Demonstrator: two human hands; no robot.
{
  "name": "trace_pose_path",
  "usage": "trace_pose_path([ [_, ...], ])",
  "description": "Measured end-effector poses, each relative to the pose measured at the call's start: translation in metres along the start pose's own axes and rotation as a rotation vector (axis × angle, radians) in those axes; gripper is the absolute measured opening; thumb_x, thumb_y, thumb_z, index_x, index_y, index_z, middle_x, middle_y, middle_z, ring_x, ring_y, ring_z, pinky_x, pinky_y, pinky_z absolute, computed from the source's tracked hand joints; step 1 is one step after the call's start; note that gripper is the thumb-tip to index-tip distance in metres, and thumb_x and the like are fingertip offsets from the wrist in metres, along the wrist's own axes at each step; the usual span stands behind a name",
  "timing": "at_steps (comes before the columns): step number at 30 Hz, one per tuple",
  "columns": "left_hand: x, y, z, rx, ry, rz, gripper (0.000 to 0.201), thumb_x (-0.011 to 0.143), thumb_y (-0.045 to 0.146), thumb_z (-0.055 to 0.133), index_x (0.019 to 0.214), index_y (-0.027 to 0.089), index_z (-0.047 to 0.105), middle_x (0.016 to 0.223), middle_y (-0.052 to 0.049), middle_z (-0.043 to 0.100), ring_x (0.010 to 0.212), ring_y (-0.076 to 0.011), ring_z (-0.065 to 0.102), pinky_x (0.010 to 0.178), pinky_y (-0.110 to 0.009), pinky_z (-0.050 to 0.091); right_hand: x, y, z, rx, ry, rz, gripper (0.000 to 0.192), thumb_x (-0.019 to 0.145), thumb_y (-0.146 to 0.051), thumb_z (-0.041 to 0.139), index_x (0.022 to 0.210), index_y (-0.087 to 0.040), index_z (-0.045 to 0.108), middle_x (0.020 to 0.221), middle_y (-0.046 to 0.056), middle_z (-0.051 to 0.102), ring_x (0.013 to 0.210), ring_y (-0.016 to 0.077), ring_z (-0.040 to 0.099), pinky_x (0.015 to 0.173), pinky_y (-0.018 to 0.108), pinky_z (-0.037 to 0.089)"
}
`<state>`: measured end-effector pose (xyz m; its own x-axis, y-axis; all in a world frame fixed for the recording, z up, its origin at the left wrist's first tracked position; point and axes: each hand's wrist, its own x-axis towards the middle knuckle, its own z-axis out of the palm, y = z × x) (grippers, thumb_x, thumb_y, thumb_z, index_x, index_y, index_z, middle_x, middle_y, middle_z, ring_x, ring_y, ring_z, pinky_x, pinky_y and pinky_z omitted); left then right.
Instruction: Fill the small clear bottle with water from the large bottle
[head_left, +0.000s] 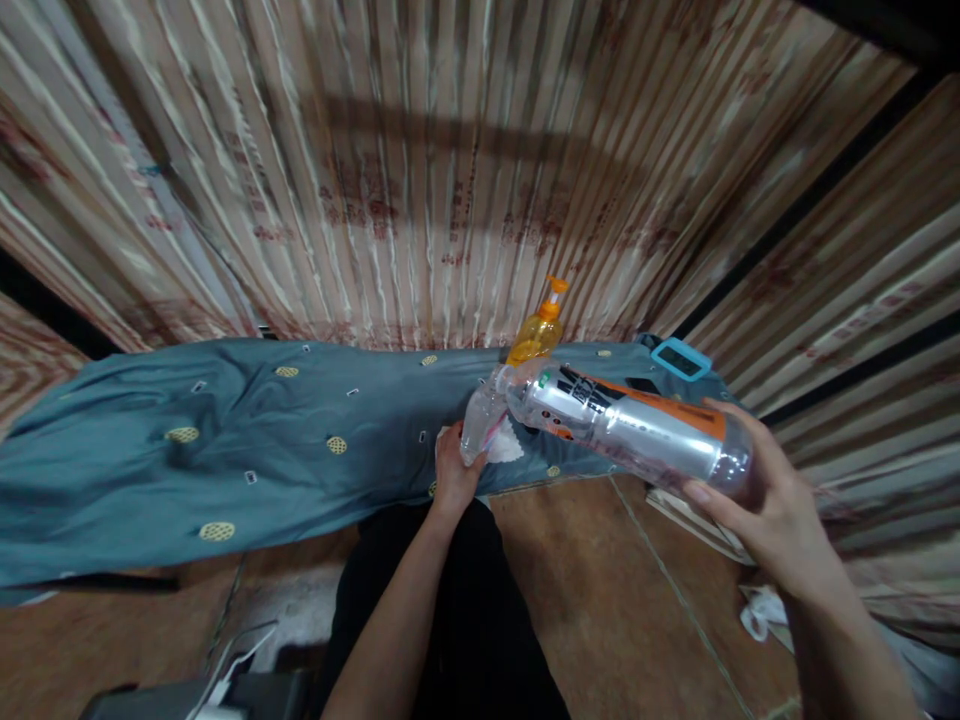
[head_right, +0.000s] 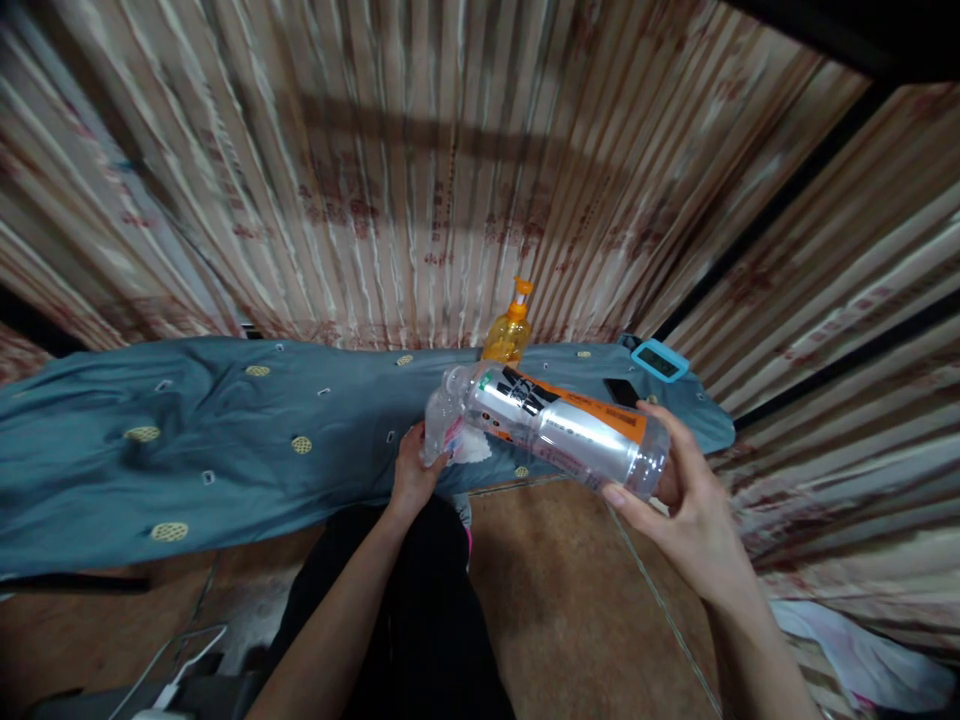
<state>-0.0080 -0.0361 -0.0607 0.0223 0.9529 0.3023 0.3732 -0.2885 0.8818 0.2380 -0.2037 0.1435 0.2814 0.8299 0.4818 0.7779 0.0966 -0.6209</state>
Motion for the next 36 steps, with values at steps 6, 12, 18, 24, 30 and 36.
trace_pose_path([
  [6,-0.001,-0.002,-0.001,-0.031,0.001,-0.03,0.059,0.072,0.028,0.073,0.127,0.016,0.055,0.126,-0.016,0.064,0.122,-0.033,0.059,0.105,-0.051,0.048,-0.003,0.002,0.0,0.034,-0.017,0.017,0.074,0.078,-0.056,0.073,0.143,-0.028,0.049,0.138,0.011,0.06,0.119,0.0406,0.063,0.101,0.057,0.051],
  [12,-0.002,0.005,-0.004,-0.024,0.008,-0.001,0.061,0.073,0.033,0.076,0.128,0.016,0.054,0.124,-0.016,0.064,0.117,-0.0314,0.061,0.1,-0.049,0.052,-0.005,0.003,0.001,0.028,-0.014,0.004,0.074,0.078,-0.052,0.075,0.144,-0.029,0.05,0.136,0.008,0.062,0.115,0.0357,0.066,0.094,0.045,0.057],
  [18,0.006,0.02,-0.01,-0.01,0.057,0.03,0.066,0.07,0.031,0.08,0.127,0.016,0.053,0.124,-0.014,0.063,0.115,-0.0304,0.061,0.101,-0.049,0.05,-0.007,0.005,-0.001,0.046,-0.019,0.009,0.075,0.077,-0.051,0.076,0.145,-0.032,0.049,0.138,0.007,0.06,0.118,0.0352,0.064,0.095,0.043,0.057],
  [24,0.021,0.031,-0.01,0.03,0.059,0.06,0.069,0.066,0.028,0.083,0.127,0.02,0.053,0.124,-0.011,0.062,0.119,-0.0303,0.059,0.104,-0.049,0.048,-0.008,0.006,-0.001,0.072,-0.018,0.045,0.078,0.075,-0.052,0.078,0.145,-0.033,0.05,0.138,0.007,0.059,0.118,0.0355,0.064,0.097,0.045,0.055],
  [30,0.011,0.018,0.004,0.074,0.041,0.021,0.064,0.065,0.026,0.082,0.123,0.019,0.055,0.117,-0.011,0.063,0.113,-0.0316,0.061,0.102,-0.05,0.049,-0.007,0.004,-0.003,-0.008,-0.018,0.004,0.074,0.079,-0.053,0.074,0.145,-0.034,0.049,0.139,0.007,0.058,0.123,0.0394,0.059,0.104,0.054,0.049],
  [36,0.005,0.006,0.008,0.066,0.062,0.027,0.059,0.069,0.024,0.077,0.124,0.02,0.057,0.119,-0.011,0.063,0.116,-0.0327,0.059,0.104,-0.052,0.047,-0.005,0.002,-0.003,-0.009,-0.004,0.016,0.078,0.075,-0.055,0.076,0.145,-0.032,0.05,0.137,0.009,0.06,0.122,0.0415,0.06,0.104,0.058,0.048],
])
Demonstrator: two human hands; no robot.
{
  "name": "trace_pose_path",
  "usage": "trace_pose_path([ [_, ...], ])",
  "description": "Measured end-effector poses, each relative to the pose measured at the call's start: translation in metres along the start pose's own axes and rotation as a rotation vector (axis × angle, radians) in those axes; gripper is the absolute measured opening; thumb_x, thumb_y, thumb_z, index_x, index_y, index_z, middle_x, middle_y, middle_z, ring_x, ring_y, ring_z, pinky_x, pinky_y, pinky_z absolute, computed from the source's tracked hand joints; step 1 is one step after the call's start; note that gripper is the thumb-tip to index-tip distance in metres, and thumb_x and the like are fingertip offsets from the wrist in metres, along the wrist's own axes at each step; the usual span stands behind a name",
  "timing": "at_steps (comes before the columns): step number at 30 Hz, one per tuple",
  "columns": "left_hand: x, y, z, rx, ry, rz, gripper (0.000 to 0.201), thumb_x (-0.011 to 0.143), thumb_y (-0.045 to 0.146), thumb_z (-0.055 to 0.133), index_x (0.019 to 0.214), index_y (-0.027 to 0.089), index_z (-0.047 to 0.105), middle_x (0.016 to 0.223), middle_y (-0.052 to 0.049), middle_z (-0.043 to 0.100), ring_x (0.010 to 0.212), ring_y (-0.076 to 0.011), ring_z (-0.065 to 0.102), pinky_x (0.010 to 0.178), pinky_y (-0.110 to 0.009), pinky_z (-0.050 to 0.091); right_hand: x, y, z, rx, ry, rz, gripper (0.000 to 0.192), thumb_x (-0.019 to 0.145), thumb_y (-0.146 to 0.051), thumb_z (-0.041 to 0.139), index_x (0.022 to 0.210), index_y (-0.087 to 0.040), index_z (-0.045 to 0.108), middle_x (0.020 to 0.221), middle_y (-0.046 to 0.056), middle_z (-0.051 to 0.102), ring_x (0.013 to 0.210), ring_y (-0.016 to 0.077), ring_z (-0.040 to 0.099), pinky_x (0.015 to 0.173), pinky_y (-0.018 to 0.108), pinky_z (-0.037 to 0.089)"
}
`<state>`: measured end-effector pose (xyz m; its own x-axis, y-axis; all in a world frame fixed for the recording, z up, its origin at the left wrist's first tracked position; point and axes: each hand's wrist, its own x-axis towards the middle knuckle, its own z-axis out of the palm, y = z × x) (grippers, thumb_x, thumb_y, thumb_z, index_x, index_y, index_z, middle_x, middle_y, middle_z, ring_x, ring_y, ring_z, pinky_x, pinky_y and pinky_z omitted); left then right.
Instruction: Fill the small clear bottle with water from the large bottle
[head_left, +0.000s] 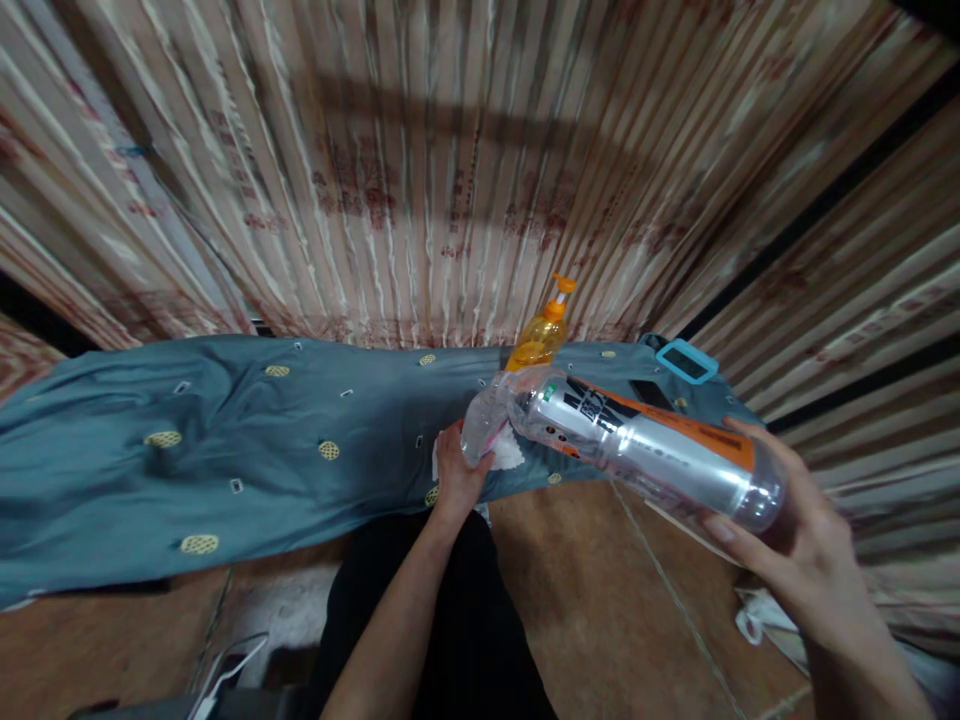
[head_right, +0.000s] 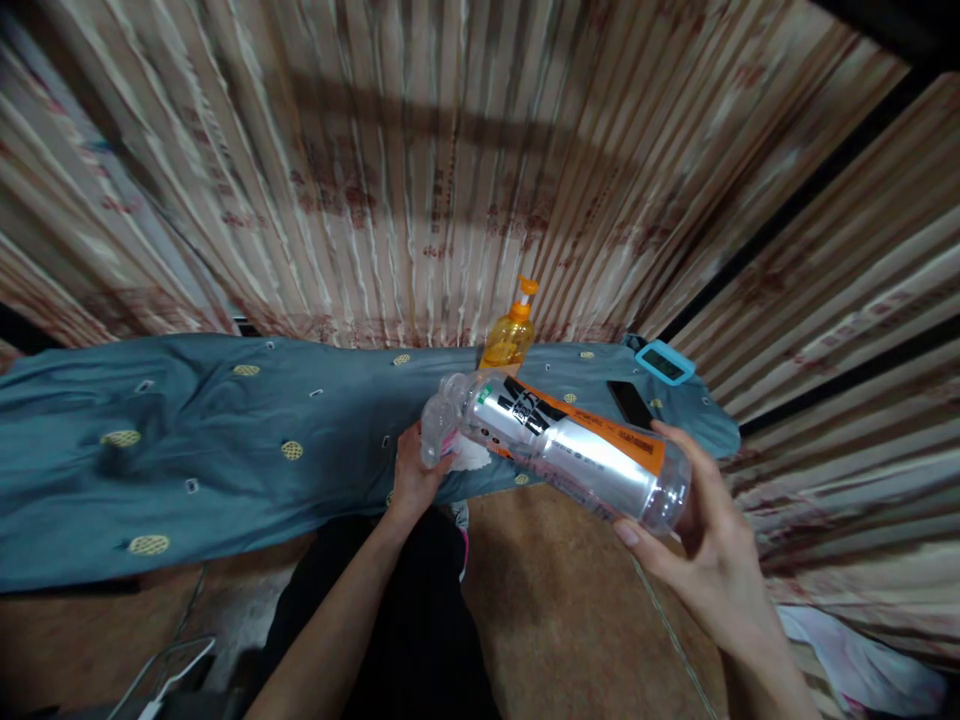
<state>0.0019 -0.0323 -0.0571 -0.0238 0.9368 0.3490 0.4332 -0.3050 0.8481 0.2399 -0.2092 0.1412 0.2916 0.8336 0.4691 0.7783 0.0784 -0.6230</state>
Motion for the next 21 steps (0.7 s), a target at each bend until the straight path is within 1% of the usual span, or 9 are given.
trace_pose_path([
  [4,0.0006,0.0,0.0008,-0.02,-0.005,0.026,0.057,0.072,0.026,0.074,0.125,0.018,0.056,0.12,-0.013,0.064,0.116,-0.0328,0.059,0.104,-0.051,0.047,-0.0001,0.0021,-0.001,-0.025,-0.005,0.003,0.077,0.076,-0.055,0.076,0.145,-0.031,0.05,0.136,0.01,0.06,0.121,0.0422,0.059,0.106,0.06,0.045],
  [8,0.0004,0.0013,0.0025,-0.026,0.009,0.047,0.053,0.075,0.026,0.071,0.125,0.016,0.056,0.118,-0.014,0.064,0.113,-0.0327,0.06,0.103,-0.051,0.047,-0.0009,0.0028,-0.0023,-0.013,-0.003,0.017,0.077,0.074,-0.054,0.077,0.143,-0.032,0.051,0.138,0.009,0.059,0.122,0.0428,0.059,0.106,0.061,0.044],
  [13,0.0002,0.002,0.0036,-0.021,0.016,0.046,0.054,0.075,0.028,0.072,0.125,0.018,0.056,0.118,-0.013,0.064,0.112,-0.0322,0.061,0.103,-0.05,0.047,-0.0008,0.0009,-0.0019,0.019,0.0,0.035,0.078,0.073,-0.054,0.079,0.143,-0.032,0.052,0.137,0.009,0.06,0.119,0.0403,0.062,0.101,0.055,0.05],
  [15,0.0005,0.0032,0.0029,-0.014,0.012,0.044,0.054,0.074,0.027,0.072,0.125,0.018,0.056,0.118,-0.013,0.064,0.113,-0.0321,0.061,0.103,-0.049,0.048,-0.0003,0.0,-0.0015,0.006,0.003,0.026,0.077,0.074,-0.054,0.078,0.143,-0.03,0.052,0.136,0.009,0.061,0.118,0.0396,0.062,0.1,0.052,0.051],
  [18,0.0012,0.0062,0.0011,-0.014,0.001,0.031,0.054,0.073,0.024,0.072,0.124,0.017,0.055,0.117,-0.012,0.064,0.111,-0.0319,0.061,0.101,-0.049,0.049,0.0001,-0.0008,-0.0013,-0.035,0.004,0.004,0.077,0.076,-0.055,0.076,0.144,-0.028,0.051,0.137,0.01,0.06,0.121,0.0396,0.061,0.102,0.051,0.05],
  [21,0.0018,0.0089,-0.0002,-0.015,0.001,0.013,0.055,0.072,0.023,0.072,0.124,0.018,0.054,0.116,-0.011,0.065,0.112,-0.0315,0.062,0.1,-0.049,0.049,-0.0002,-0.0006,-0.0014,-0.057,0.015,-0.04,0.075,0.078,-0.054,0.074,0.145,-0.026,0.051,0.137,0.009,0.061,0.119,0.0374,0.063,0.1,0.047,0.052],
])
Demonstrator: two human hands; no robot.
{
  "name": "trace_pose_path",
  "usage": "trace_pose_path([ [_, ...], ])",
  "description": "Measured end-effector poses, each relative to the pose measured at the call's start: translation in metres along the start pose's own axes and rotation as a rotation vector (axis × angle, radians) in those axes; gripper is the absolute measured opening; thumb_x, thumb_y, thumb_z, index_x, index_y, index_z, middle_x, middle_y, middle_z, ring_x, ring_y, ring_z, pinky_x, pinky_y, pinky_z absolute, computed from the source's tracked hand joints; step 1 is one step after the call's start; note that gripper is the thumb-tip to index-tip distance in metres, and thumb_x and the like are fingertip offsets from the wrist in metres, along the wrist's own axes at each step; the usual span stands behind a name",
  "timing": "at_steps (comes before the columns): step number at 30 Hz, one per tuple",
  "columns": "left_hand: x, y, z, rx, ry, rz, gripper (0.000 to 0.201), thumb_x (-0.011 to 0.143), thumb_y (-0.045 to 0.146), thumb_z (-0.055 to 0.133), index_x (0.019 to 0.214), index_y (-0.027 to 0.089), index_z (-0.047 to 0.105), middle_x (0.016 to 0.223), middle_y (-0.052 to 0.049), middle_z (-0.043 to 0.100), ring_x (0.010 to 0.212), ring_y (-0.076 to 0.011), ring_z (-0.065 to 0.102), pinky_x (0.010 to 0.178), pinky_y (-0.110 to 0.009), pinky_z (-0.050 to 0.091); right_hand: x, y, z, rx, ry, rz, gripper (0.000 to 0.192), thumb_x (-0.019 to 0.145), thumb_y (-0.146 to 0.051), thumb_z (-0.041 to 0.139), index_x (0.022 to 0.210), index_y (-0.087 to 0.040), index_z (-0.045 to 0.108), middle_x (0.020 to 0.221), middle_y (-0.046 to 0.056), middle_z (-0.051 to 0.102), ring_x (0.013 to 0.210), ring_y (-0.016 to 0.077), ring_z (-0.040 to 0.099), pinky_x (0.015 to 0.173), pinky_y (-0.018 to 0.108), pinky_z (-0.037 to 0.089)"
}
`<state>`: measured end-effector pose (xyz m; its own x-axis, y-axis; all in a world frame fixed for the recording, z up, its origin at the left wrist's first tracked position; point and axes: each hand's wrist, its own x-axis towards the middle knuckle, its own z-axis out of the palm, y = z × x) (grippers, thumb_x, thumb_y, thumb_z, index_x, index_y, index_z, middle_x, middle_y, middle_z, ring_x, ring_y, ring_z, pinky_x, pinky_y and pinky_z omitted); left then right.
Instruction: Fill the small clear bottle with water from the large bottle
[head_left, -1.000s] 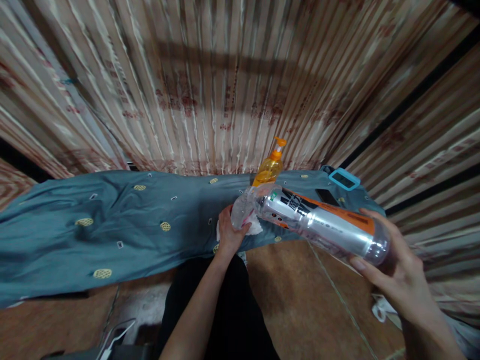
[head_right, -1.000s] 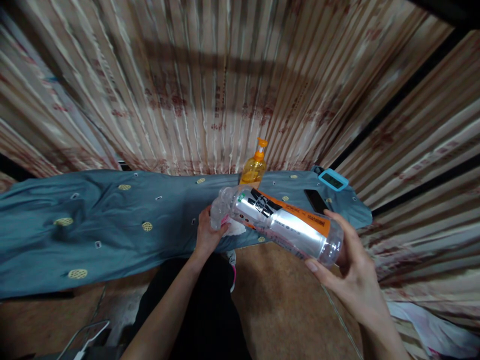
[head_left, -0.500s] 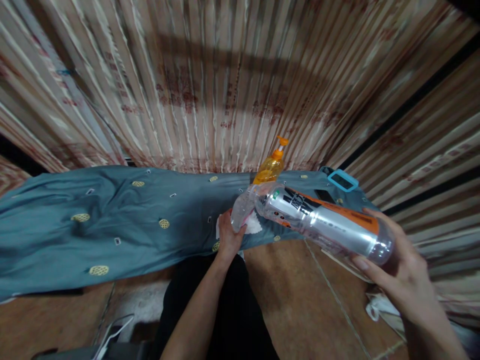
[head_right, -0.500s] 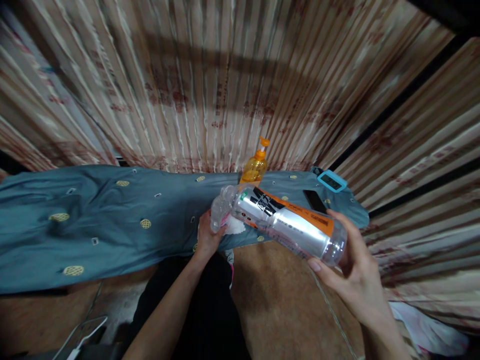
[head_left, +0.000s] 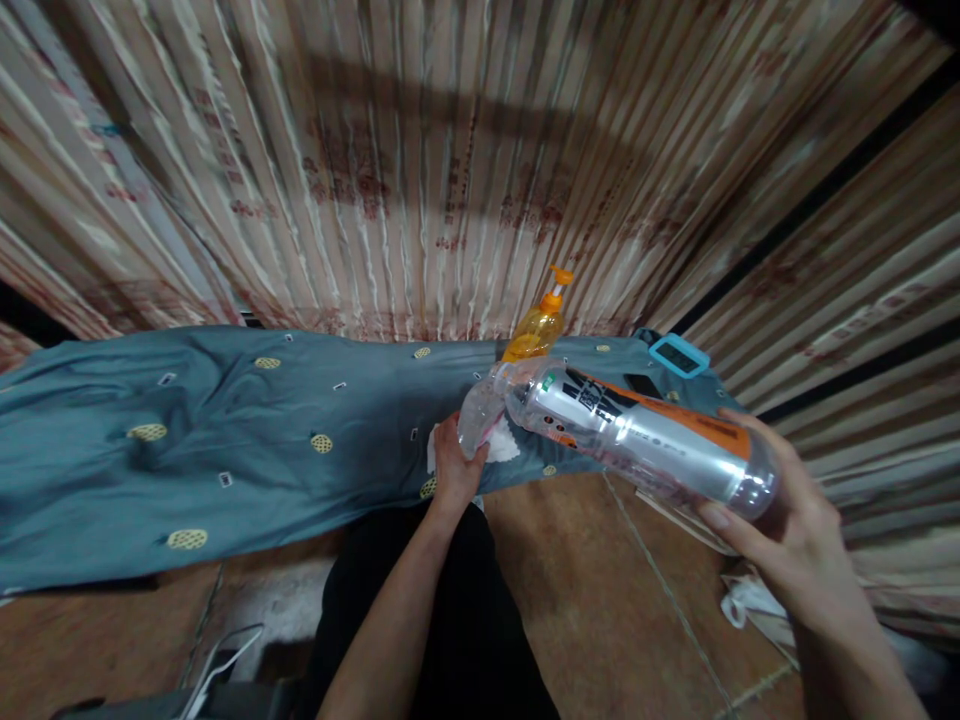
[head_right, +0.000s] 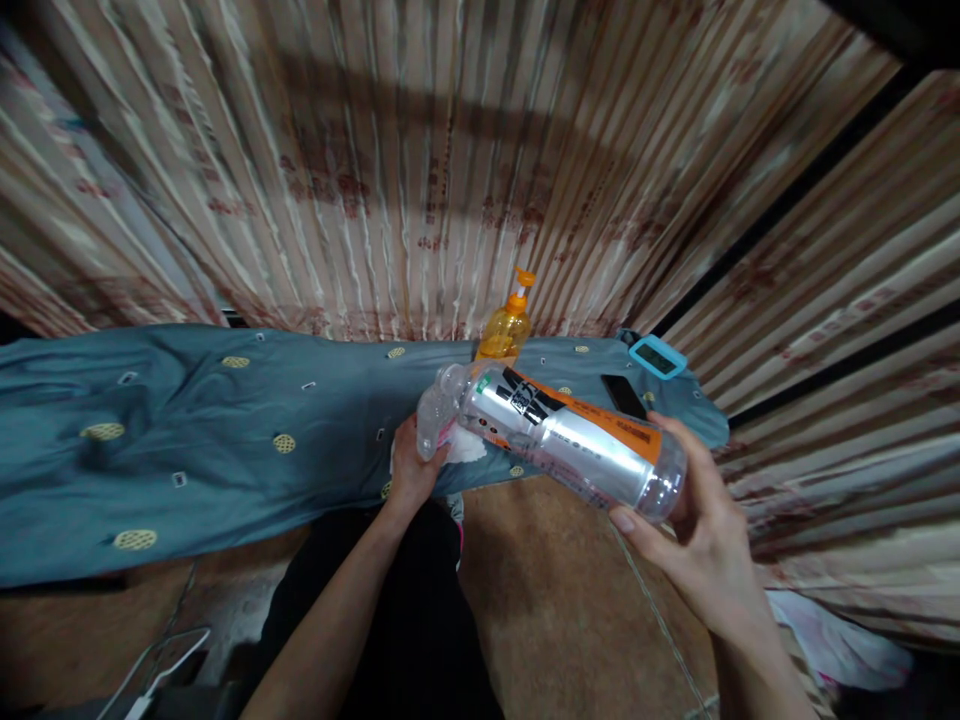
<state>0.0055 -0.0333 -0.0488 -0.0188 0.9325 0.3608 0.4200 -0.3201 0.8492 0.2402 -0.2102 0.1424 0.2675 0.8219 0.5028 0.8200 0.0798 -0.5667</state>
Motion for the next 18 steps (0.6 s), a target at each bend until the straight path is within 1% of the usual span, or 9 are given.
trace_pose_path([
  [3,0.0003,0.0009,-0.0002,0.004,0.014,0.001,0.055,0.072,0.022,0.072,0.123,0.018,0.055,0.115,-0.011,0.065,0.111,-0.0313,0.062,0.099,-0.049,0.05,-0.0006,0.001,0.0001,0.003,0.005,-0.033,0.072,0.08,-0.051,0.073,0.145,-0.026,0.051,0.137,0.008,0.061,0.118,0.0354,0.064,0.098,0.045,0.054],
  [10,0.0001,-0.0025,0.0021,0.005,0.046,0.032,0.053,0.072,0.024,0.071,0.123,0.018,0.055,0.114,-0.012,0.065,0.109,-0.0323,0.063,0.097,-0.05,0.051,-0.0008,0.0,0.003,0.037,0.006,-0.03,0.075,0.078,-0.049,0.076,0.144,-0.026,0.051,0.132,0.007,0.064,0.112,0.031,0.067,0.091,0.039,0.057],
  [15,-0.0003,-0.0067,0.0044,-0.002,0.053,0.055,0.055,0.071,0.025,0.07,0.123,0.018,0.054,0.115,-0.012,0.065,0.109,-0.0323,0.062,0.096,-0.049,0.051,-0.0007,0.0,0.003,0.047,0.011,-0.014,0.076,0.077,-0.049,0.077,0.144,-0.025,0.052,0.136,0.008,0.062,0.119,0.0295,0.064,0.099,0.038,0.053],
  [18,-0.001,-0.0082,0.0057,0.001,0.059,0.055,0.055,0.071,0.025,0.07,0.123,0.019,0.054,0.115,-0.011,0.065,0.11,-0.0321,0.062,0.097,-0.049,0.051,-0.0006,0.0018,0.0021,0.039,0.014,-0.008,0.076,0.076,-0.051,0.078,0.143,-0.025,0.053,0.136,0.008,0.062,0.12,0.031,0.063,0.101,0.041,0.052],
])
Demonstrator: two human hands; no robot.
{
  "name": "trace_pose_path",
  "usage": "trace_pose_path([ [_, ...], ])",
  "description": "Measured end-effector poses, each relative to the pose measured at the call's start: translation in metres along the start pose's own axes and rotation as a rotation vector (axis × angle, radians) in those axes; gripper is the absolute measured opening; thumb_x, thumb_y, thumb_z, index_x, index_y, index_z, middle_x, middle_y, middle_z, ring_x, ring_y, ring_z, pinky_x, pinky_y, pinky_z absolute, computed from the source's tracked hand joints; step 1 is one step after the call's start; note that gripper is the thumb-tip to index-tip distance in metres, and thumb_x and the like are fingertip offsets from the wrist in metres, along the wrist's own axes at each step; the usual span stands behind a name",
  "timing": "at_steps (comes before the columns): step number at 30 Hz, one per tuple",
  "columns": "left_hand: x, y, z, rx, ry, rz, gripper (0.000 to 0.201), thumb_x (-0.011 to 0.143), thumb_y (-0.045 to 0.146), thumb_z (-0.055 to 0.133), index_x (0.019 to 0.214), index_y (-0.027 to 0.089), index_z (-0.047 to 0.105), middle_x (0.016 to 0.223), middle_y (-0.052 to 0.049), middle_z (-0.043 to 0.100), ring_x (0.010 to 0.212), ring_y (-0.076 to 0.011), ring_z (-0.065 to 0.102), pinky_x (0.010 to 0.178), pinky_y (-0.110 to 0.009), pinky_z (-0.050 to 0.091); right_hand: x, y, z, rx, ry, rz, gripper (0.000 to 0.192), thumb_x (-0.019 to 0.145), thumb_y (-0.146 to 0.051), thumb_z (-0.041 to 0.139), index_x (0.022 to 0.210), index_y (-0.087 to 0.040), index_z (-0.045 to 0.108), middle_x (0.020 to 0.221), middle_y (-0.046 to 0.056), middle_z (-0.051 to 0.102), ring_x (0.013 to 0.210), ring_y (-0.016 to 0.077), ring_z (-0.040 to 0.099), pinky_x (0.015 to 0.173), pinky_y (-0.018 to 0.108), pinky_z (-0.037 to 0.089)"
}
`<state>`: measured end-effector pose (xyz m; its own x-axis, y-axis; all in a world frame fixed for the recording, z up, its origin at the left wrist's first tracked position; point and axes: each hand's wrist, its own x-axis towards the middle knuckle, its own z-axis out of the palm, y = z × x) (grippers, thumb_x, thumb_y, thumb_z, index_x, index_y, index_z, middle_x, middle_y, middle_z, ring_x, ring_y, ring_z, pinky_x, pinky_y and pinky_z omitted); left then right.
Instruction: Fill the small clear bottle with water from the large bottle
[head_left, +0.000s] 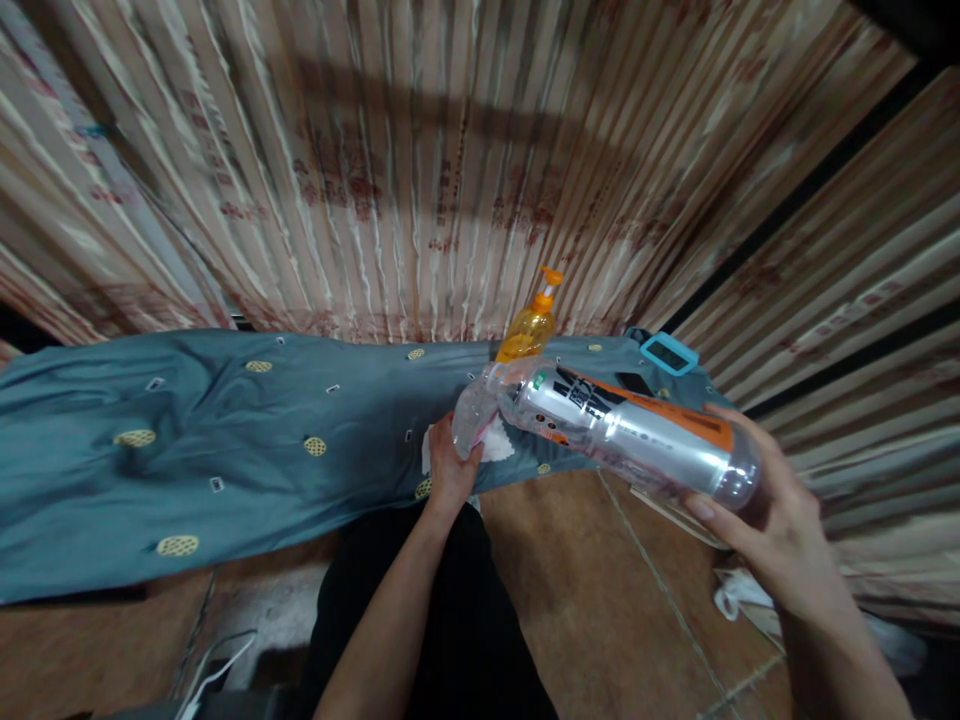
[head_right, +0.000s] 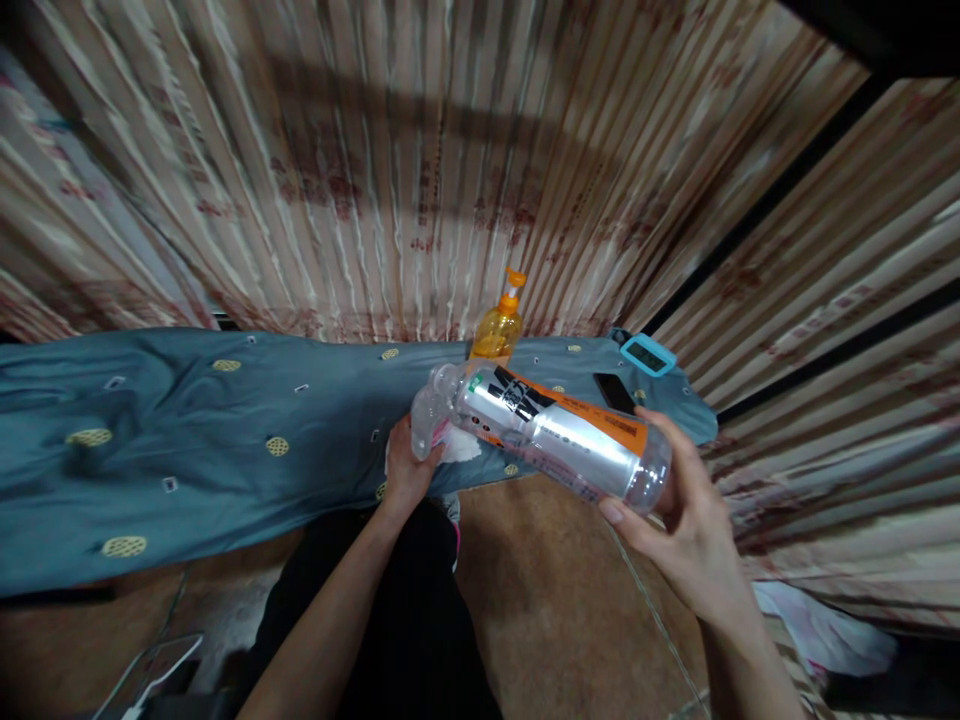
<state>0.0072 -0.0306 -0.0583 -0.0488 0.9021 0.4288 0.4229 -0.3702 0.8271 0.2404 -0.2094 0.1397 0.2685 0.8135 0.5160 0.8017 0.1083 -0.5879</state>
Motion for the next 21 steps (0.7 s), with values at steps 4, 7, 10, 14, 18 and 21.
trace_pose_path([
  [4,-0.0009,0.0002,0.0007,0.002,-0.003,-0.008,0.057,0.07,0.023,0.071,0.124,0.018,0.054,0.117,-0.012,0.065,0.112,-0.0327,0.062,0.098,-0.049,0.05,0.0009,0.0018,-0.0022,-0.034,0.009,0.019,0.078,0.074,-0.055,0.077,0.143,-0.025,0.053,0.137,0.01,0.061,0.124,0.0368,0.06,0.106,0.053,0.048],
  [7,-0.001,0.0011,0.0006,-0.001,-0.007,-0.007,0.057,0.07,0.022,0.071,0.125,0.017,0.054,0.116,-0.013,0.065,0.111,-0.0326,0.062,0.097,-0.049,0.051,0.0016,0.0022,-0.0039,-0.04,0.012,0.038,0.08,0.073,-0.059,0.076,0.142,-0.026,0.054,0.136,0.01,0.062,0.124,0.0399,0.06,0.106,0.058,0.047],
  [10,-0.0004,0.0023,0.0002,0.001,-0.007,-0.013,0.056,0.071,0.022,0.071,0.124,0.017,0.054,0.115,-0.012,0.065,0.109,-0.0323,0.063,0.097,-0.049,0.051,0.0015,0.0028,-0.0047,-0.027,0.0,0.058,0.08,0.072,-0.059,0.077,0.142,-0.027,0.054,0.137,0.01,0.061,0.123,0.0403,0.06,0.105,0.059,0.048],
  [14,0.0008,0.0042,-0.0006,-0.006,-0.023,-0.016,0.055,0.071,0.02,0.072,0.123,0.018,0.054,0.116,-0.012,0.066,0.11,-0.0323,0.062,0.098,-0.05,0.05,0.0011,0.003,-0.0036,-0.008,-0.005,0.061,0.079,0.072,-0.056,0.078,0.142,-0.028,0.054,0.135,0.009,0.062,0.12,0.0393,0.062,0.103,0.057,0.05],
  [18,0.0008,0.0042,-0.0006,-0.008,-0.017,-0.02,0.055,0.071,0.02,0.071,0.123,0.019,0.054,0.117,-0.012,0.065,0.111,-0.0325,0.062,0.098,-0.05,0.05,0.0018,0.0012,-0.0026,0.018,-0.008,0.052,0.077,0.074,-0.054,0.077,0.142,-0.028,0.053,0.136,0.009,0.061,0.119,0.038,0.063,0.102,0.054,0.051],
  [21,0.0001,0.0033,0.0002,-0.009,-0.01,-0.02,0.055,0.071,0.021,0.072,0.123,0.019,0.053,0.117,-0.012,0.065,0.111,-0.0323,0.062,0.099,-0.05,0.05,0.0023,0.0,-0.0034,-0.009,-0.015,0.053,0.077,0.074,-0.055,0.077,0.142,-0.027,0.052,0.138,0.01,0.06,0.123,0.039,0.061,0.105,0.056,0.048],
])
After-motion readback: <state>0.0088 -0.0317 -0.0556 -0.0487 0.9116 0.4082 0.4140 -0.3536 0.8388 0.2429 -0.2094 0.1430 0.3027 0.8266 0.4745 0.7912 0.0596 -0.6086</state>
